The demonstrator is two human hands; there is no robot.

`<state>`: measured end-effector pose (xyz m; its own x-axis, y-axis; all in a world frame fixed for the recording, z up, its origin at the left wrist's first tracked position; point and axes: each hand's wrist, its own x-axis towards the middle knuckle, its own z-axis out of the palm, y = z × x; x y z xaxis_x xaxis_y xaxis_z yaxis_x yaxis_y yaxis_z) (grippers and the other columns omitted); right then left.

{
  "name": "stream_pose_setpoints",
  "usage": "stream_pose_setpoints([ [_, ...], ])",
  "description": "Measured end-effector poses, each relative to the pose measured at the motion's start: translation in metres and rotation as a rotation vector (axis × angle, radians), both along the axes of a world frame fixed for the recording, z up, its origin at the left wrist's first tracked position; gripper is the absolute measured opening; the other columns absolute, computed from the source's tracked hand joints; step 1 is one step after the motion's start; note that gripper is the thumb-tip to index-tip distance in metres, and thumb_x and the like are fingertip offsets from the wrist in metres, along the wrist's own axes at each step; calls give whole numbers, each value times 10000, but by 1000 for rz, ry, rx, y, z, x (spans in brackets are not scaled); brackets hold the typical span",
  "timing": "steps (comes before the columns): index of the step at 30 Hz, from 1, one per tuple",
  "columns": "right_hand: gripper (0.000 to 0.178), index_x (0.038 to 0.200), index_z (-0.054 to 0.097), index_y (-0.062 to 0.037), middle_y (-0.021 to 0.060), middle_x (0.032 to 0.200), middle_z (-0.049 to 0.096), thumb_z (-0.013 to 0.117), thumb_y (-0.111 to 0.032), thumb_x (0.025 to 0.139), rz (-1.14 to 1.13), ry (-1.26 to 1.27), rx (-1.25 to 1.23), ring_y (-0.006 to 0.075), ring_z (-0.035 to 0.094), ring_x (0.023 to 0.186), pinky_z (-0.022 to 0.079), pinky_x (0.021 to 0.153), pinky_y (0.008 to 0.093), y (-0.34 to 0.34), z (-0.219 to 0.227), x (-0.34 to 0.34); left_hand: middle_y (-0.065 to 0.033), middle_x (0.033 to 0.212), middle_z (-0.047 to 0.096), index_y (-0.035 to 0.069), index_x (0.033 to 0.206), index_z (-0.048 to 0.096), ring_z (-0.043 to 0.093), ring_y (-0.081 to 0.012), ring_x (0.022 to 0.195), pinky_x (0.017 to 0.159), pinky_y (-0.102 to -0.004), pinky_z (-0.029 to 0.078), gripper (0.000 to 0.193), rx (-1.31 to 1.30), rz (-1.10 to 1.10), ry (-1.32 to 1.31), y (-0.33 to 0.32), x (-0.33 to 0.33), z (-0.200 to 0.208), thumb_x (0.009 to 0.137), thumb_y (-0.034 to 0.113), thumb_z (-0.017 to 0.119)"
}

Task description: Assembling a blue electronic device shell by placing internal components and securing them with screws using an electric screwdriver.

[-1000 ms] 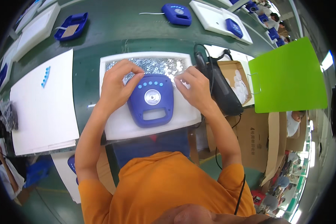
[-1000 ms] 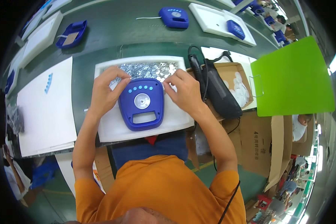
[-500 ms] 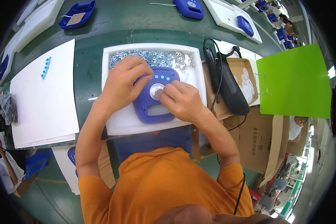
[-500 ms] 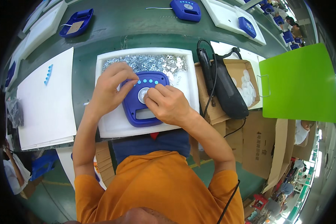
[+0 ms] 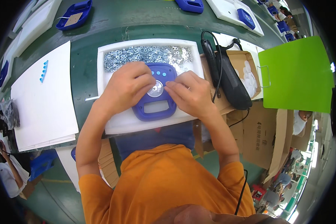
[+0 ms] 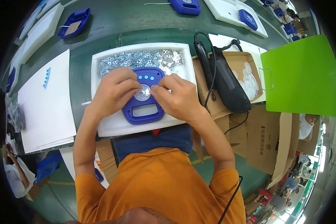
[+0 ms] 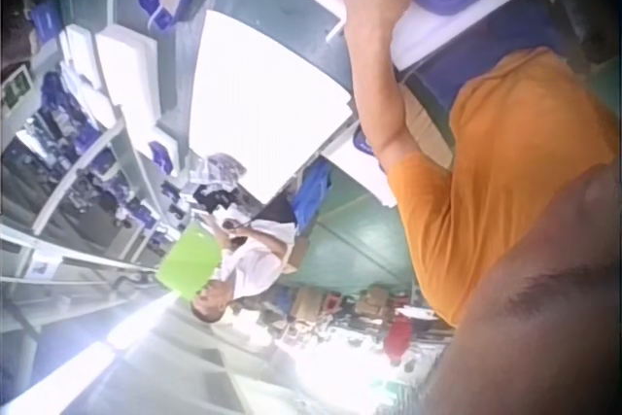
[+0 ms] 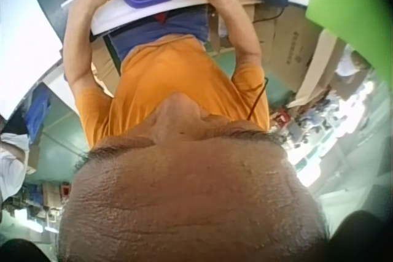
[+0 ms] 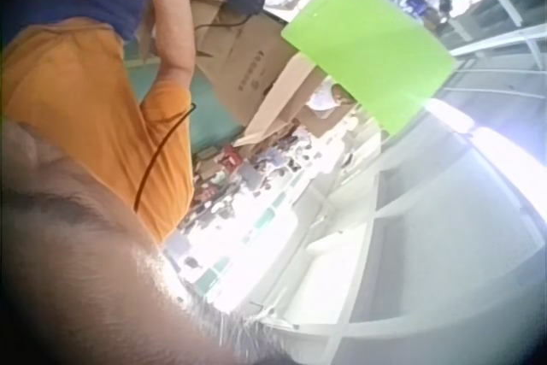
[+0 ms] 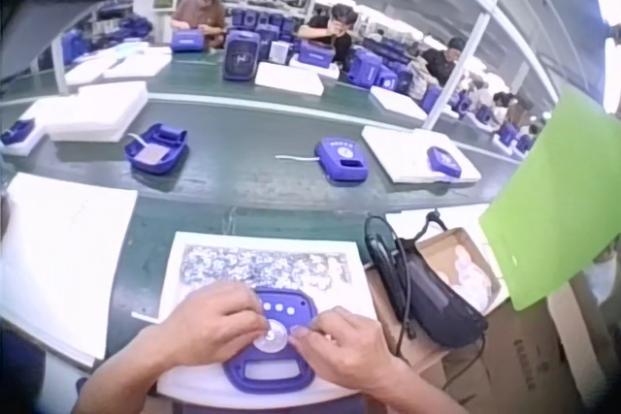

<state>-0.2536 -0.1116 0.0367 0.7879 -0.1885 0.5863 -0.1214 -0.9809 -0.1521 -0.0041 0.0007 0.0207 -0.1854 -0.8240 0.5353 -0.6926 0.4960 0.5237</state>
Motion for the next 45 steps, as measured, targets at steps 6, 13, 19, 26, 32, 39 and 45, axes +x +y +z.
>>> stream_pose_setpoints([
  [6,166,985,842,-95,21,879,657,944,-119,857,-84,-31,82,214,698,781,563,612,356,-1,0,-16,-97,1056,711,68,986,748,736,-351,1107,1137,-529,607,186,-79,-19,-194,-1,-6,-1,853,75,878],
  [13,168,980,844,-90,22,869,654,949,-124,854,-74,-35,117,215,695,771,564,610,355,4,0,-18,-81,1022,694,77,933,744,733,-292,1087,1162,-499,606,125,-128,-18,-257,-1,-7,6,826,79,807],
  [19,228,1048,840,-82,52,981,727,940,-136,850,-52,-38,245,253,707,825,592,696,387,17,-3,-15,-108,1093,731,59,945,797,725,-362,1198,1177,-562,572,209,22,-67,-97,1,13,5,741,11,791],
  [26,463,1238,794,-55,82,1303,766,910,-347,897,-21,171,223,264,672,991,554,808,406,59,-4,-10,-109,1233,748,64,990,857,682,-379,1364,1163,-533,567,323,33,-51,-107,-1,13,2,698,-4,737],
  [32,565,1316,791,-67,60,1420,768,903,-429,898,-164,252,108,270,667,970,563,852,407,68,-6,-14,-144,1339,767,54,987,901,604,-420,1523,1260,-569,495,374,149,-49,-100,5,11,5,686,-24,693],
  [39,563,1272,797,-29,113,1432,764,818,-514,987,-120,183,32,250,641,992,526,784,374,68,-18,-16,-123,1360,761,47,948,889,600,-391,1525,1285,-553,476,302,177,-50,-90,6,11,10,709,-15,715],
  [45,541,1273,807,-42,90,1445,776,882,-449,925,-178,221,74,272,657,975,566,846,390,70,-14,-16,-122,1363,761,47,947,886,593,-388,1535,1302,-558,460,296,201,-56,-83,5,10,10,707,-9,722],
])
